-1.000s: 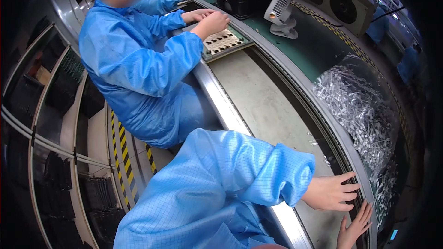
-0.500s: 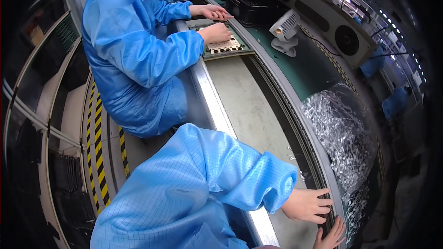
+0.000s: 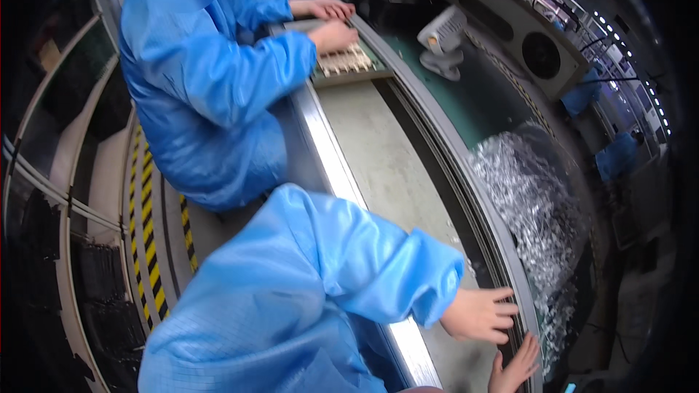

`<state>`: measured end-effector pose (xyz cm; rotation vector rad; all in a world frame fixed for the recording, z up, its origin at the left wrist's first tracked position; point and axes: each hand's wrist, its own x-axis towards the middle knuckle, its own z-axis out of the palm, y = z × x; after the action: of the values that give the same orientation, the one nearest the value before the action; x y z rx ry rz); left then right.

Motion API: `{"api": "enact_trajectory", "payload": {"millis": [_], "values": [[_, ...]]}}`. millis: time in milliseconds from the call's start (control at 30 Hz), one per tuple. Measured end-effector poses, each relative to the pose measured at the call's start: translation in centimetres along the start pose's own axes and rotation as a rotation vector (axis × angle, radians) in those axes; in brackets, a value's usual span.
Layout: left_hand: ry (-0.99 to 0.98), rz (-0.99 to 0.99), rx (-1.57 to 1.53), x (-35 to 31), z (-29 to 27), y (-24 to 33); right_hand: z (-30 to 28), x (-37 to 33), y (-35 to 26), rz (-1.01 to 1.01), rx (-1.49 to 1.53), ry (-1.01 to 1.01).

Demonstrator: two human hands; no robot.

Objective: Assembling small electronic components onto LED panel circuit boards on a production line.

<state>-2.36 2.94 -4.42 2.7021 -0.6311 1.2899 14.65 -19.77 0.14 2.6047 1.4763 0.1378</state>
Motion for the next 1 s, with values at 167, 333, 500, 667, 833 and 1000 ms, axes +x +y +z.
{"api": "enact_trajectory", "payload": {"millis": [167,333,500,667,833,1000], "values": [[-0.231,-0.036,-0.122,0.5,-0.6,0.4,0.0,0.0,0.0,0.035,0.020,-0.024],[-0.040,0.007,0.055,0.1,0.4,0.8,-0.4,0.4,0.6,0.045,-0.084,-0.045],[-0.091,0.031,-0.012,0.0,0.9,2.4,0.2,1.5,5.5,-0.035,0.023,0.112],[-0.328,-0.031,-0.168,0.1,0.2,1.6,2.3,2.1,7.9,-0.124,0.066,0.209],[-0.207,-0.040,-0.220,-0.5,1.9,2.9,0.1,1.3,8.2,-0.143,0.100,0.189],[-0.165,-0.006,-0.057,-1.1,2.6,3.2,0.9,2.5,9.0,-0.202,0.182,0.182]]}}
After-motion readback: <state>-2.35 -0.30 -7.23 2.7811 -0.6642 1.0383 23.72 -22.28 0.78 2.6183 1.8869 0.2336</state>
